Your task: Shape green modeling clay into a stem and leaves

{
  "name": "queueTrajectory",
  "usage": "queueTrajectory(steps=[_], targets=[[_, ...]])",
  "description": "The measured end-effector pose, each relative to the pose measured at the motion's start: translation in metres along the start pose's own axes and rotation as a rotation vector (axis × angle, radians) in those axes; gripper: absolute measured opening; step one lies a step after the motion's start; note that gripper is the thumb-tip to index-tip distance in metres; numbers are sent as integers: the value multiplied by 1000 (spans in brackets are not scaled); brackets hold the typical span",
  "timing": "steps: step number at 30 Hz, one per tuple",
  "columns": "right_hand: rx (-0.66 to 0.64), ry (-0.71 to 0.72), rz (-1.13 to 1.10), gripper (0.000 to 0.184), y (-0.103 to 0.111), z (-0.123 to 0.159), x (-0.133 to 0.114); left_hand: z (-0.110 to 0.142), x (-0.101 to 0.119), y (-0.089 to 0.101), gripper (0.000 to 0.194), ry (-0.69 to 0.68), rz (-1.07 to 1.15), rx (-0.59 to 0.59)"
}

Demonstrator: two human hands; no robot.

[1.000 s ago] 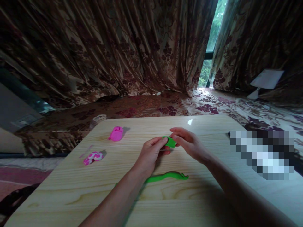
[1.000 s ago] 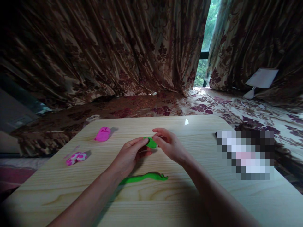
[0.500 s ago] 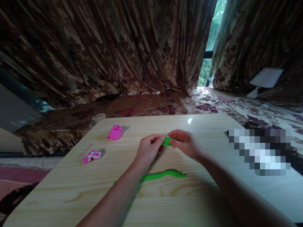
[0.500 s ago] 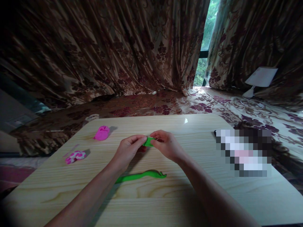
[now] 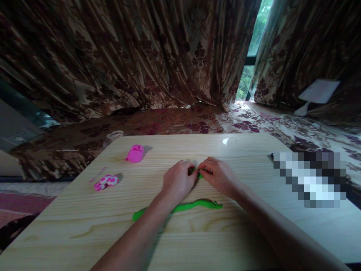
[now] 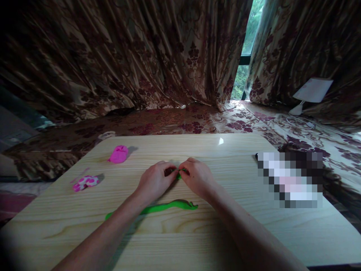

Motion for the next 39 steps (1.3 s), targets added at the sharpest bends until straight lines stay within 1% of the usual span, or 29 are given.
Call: queueTrajectory(steps=[4,6,9,12,16,23,27,33,39], targets=[[30,-1,-17,22,12,-2,4,-4,-6,14,15,-48,100,37],[20,39,-34,21,19,-2,3,-6,-7,21,18,-117,74,-14],[-54,148,-32,14,22,0,-2,-7,0,26,20,-252,70,-131],[-104,199,-8,15,21,3,-4,-3,9,23,21,-328,68,-223],[-127,202,27,19,16,5,-3,0,16,14,20,-369,26,-307],[-136,183,92,17,9,3,1,0,16,8,17,-405,-65,-348],[-142,191,96,17,9,3,0,0,17,6,16,-427,-103,-359],[-137,204,104,7,10,4,-4,0,15,3,12,-443,-145,-342],[-132,207,115,7,7,4,-4,1,14,2,11,-454,-153,-348]])
Point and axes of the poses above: each hand's wrist, its own z-axis away from the middle knuckle, its own y-axis out of the back of the hand, x = y × z, the point moved 7 cm from there along -z, towards the middle knuckle, and after that the axes turned 14 degrees about -y, right-handed, at the moved point
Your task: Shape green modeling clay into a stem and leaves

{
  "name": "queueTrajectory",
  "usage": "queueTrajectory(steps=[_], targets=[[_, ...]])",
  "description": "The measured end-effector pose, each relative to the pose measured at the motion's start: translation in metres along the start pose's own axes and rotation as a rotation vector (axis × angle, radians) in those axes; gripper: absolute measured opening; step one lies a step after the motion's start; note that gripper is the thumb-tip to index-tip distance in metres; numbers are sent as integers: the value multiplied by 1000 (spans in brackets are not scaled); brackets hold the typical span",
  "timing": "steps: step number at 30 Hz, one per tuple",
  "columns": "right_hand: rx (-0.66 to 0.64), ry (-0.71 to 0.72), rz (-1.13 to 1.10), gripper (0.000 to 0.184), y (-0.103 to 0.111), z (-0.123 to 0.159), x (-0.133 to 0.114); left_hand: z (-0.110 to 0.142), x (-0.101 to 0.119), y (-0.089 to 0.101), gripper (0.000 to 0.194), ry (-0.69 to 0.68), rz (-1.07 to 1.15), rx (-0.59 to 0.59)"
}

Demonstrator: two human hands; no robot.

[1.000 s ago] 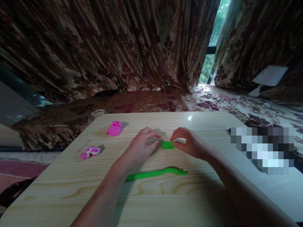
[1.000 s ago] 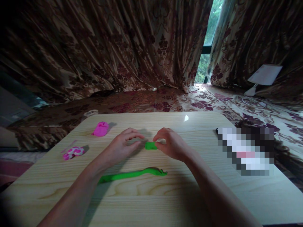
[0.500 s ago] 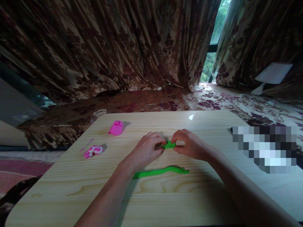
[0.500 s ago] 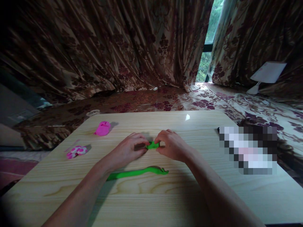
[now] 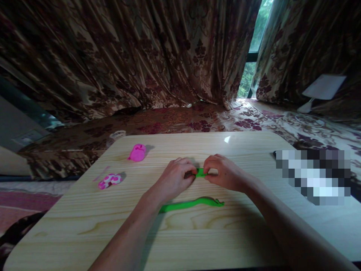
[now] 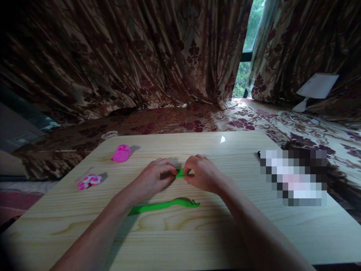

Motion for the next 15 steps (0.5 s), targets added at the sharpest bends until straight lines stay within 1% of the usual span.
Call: queueTrajectory(steps=[6,10,15], targets=[[-2,9,-8,9,0,0,-2,0,0,0,11,-5,-8,-3],[10,59,-44,17,4,2,-6,-1,1,0,11,-8,-17,0],[-7,90,-34,16,1,2,-9,0,2,0,10,-12,-18,-4]])
Point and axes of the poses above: each hand's wrist, its own z-axis away from the middle knuckle, its own y-axis out of the back of the hand, x = y × z, the point moved 7 cm from there along -z, towards the middle knuckle, and after that the axes turned 14 degrees about -y, right-handed, at the moved point
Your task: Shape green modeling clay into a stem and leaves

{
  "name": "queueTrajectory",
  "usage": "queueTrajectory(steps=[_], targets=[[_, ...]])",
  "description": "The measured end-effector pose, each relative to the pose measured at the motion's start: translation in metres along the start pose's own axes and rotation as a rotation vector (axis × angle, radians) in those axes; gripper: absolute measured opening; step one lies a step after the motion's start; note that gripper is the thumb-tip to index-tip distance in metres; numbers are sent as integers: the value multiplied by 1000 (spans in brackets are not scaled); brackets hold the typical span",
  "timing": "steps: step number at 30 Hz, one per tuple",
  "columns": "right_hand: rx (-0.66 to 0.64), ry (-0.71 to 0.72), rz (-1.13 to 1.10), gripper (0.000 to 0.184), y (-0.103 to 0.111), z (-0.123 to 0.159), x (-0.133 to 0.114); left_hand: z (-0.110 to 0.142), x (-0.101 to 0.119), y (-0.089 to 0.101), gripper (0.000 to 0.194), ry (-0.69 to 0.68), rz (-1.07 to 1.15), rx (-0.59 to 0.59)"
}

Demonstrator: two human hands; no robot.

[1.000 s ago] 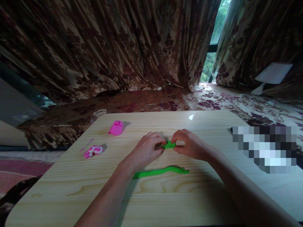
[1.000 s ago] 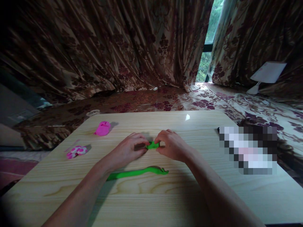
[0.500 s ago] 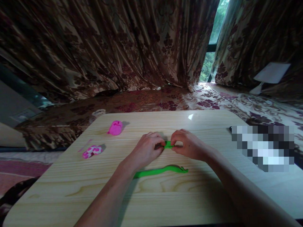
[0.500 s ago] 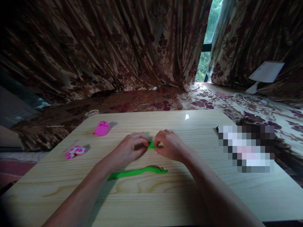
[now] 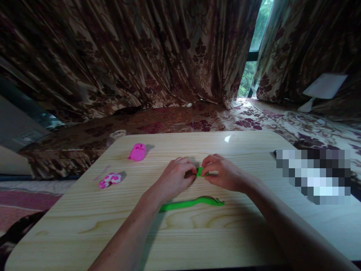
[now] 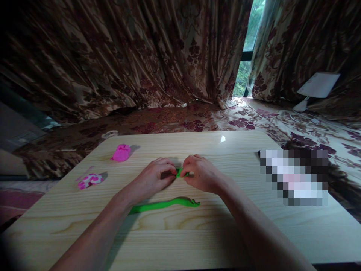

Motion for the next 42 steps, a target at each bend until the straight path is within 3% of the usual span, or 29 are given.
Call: queueTrajectory(steps=[15,19,23,26,34,38,42], targets=[[21,-62,65,27,-4,1,1,-1,2,2,7,38,59,18],[13,-69,34,23,-1,0,1,0,1,4,9,92,96,59],[87,-184,33,16,5,-3,10,2,-6,7,6,133,45,97],[72,-252,80,14,3,-4,15,4,-12,7,7,169,-13,109],[68,-282,78,7,3,-3,14,2,-11,2,11,154,-30,114],[50,-350,17,5,3,-3,18,3,-12,1,7,207,57,162],[44,-352,-108,7,1,-4,18,6,-20,-5,21,292,259,245]])
Point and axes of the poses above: each hand's wrist, its own z-axis away from the middle knuckle, its own y-axis out of the back of the hand, x = y × z, the point moved 7 cm from there along -z, towards the middle knuckle, and after that the axes turned 14 degrees about -y, right-handed, at the moved point
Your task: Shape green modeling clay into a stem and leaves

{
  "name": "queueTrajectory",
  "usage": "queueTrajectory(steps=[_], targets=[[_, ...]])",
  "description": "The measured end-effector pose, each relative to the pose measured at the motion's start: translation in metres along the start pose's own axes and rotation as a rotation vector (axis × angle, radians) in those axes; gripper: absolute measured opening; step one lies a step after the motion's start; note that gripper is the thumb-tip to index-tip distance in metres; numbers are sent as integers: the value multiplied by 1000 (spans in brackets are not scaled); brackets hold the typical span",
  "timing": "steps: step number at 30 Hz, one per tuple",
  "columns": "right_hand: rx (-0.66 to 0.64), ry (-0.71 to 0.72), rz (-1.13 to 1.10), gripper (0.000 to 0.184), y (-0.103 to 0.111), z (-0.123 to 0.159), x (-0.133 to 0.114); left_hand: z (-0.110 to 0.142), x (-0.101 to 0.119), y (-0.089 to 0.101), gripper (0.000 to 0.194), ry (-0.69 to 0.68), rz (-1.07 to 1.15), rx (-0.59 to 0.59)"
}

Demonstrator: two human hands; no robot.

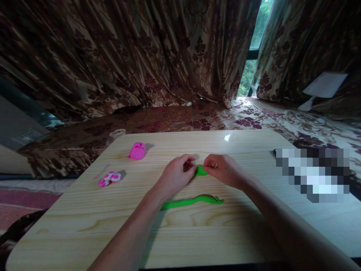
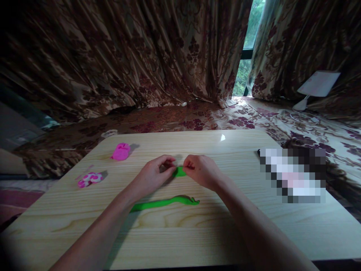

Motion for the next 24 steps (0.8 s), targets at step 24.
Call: queueTrajectory(steps=[24], targets=[[-109,-99,-627,15,48,11,6,-26,45,-3,11,95,518,214]])
Point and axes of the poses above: each hand's wrist, its own z-axis away from the middle knuckle, its own y-axis out of the back of the hand, x = y × z, the point moved 7 cm from there along -z, towards the middle knuckle, and after that the axes turned 14 degrees about -y, right-handed, at the moved point
